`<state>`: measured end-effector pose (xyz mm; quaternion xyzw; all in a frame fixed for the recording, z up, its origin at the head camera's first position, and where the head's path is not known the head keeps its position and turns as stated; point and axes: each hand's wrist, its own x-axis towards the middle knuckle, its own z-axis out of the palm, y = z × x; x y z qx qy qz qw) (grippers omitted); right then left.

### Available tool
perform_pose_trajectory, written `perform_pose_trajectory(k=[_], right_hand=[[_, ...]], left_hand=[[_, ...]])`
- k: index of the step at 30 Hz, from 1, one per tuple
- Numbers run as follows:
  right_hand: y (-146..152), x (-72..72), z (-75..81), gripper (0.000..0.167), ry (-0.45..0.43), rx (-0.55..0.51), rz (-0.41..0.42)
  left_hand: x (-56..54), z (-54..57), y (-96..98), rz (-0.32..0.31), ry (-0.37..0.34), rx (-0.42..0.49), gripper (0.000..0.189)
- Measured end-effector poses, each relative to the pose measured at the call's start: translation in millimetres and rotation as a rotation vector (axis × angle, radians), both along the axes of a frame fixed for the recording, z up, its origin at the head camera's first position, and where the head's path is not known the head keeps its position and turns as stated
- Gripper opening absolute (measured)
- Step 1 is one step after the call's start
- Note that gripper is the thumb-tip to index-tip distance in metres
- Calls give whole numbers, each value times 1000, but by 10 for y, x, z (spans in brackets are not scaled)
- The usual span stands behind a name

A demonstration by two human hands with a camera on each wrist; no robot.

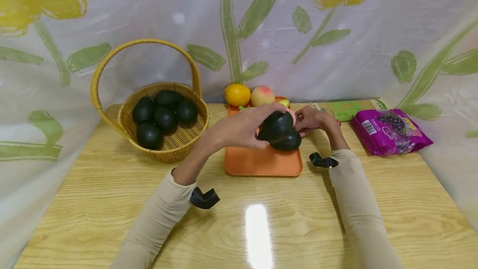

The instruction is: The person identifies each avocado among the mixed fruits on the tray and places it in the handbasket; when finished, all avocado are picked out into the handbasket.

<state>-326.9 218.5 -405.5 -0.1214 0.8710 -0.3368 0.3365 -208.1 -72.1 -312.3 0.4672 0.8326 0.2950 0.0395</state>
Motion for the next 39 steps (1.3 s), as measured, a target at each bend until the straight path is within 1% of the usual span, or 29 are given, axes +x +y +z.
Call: perform_pose_trajectory(k=[3, 5, 10, 12, 15, 19, 22, 23, 28, 34, 37, 39], right_hand=[[4, -2, -4, 21, -4, -9, -10], [3, 0, 6, 21, -1, -5, -6], [-16, 3, 30, 25, -11, -2, -18], [-26, 1, 32, 27, -13, 6, -20], [-37, -3, 34, 29, -9, 21, -10], [-33, -7, 28, 27, 1, 23, -9], [-25, -12, 14, 25, -3, 12, -15], [-20, -15, 8, 25, -2, 10, -19], [-14, -13, -2, 26, 3, 18, 1], [-23, 2, -8, 29, 15, 25, 8], [-20, 8, 9, 31, 25, 29, 20], [-20, 14, 17, 32, 16, 21, 16]], left_hand=[[-7, 65, -83, 16, -3, 19, 82], [-1, 127, -151, 32, -18, 32, 83], [6, 255, -357, 113, -26, 13, 80], [-3, 287, -444, 129, -13, 13, 80], [-19, 326, -568, 133, -3, 28, 81], [-19, 369, -714, 140, -25, 27, 83], [-4, 398, -802, 158, -29, 14, 84], [-4, 404, -823, 166, -15, 9, 83], [4, 424, -900, 205, 8, 10, 78], [24, 457, -962, 245, -25, 14, 77], [28, 471, -993, 264, -23, 10, 78], [33, 476, -1011, 267, -14, 10, 78]])
